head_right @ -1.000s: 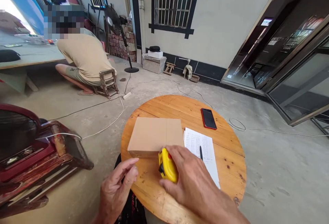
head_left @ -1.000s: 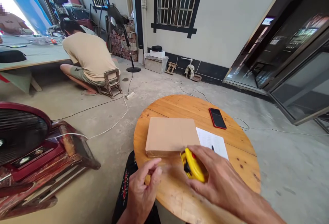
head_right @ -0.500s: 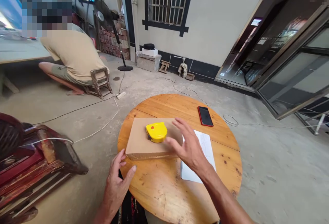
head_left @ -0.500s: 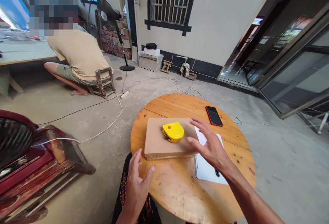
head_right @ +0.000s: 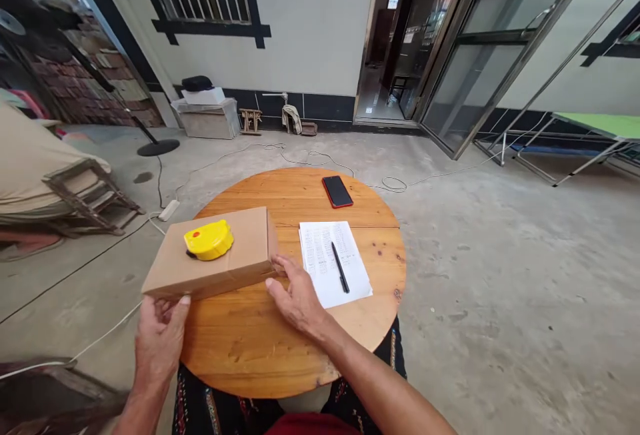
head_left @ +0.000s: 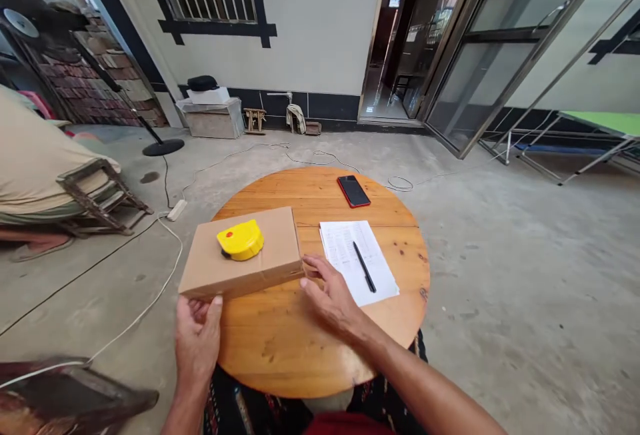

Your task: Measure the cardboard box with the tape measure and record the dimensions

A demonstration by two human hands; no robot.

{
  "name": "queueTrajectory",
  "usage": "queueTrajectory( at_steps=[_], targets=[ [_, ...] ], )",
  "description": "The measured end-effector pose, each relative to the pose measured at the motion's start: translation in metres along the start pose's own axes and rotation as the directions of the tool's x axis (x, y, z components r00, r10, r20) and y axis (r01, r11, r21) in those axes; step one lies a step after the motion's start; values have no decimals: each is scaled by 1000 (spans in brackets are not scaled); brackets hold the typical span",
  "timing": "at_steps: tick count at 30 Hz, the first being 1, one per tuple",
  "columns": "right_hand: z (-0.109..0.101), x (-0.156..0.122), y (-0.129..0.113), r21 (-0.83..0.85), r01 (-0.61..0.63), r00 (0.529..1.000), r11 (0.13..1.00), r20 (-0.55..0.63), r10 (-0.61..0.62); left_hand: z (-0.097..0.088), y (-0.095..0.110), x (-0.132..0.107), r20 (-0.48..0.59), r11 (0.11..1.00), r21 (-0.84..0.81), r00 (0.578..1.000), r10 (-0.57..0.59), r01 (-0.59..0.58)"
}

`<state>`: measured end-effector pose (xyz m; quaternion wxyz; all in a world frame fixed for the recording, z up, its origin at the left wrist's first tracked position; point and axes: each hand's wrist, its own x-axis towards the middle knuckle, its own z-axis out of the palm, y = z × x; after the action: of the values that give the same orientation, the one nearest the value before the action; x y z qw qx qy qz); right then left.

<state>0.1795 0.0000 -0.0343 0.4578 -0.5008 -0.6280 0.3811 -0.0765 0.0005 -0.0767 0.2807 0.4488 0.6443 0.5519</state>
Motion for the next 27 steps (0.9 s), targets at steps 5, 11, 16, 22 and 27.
queueTrajectory(
  at_steps=[5,11,16,22,27],
  targets=[
    [-90,-8,36,-527,67,998,847,33,-59,1,-8,-58,-227,974,226,970,83,-31],
    [-148,-1,50,-857,371,908,357,416,56,45,8,-128,252,809,246,841,479,-534],
    [-149,6,48,-722,639,744,266,668,24,92,34,-135,470,713,141,680,563,-687],
    [-174,-4,42,-788,420,906,450,392,-160,128,48,-138,616,645,153,583,530,-748],
    [-184,-29,9,-271,85,929,959,-325,-174,151,51,-140,726,577,211,522,448,-789]
  ],
)
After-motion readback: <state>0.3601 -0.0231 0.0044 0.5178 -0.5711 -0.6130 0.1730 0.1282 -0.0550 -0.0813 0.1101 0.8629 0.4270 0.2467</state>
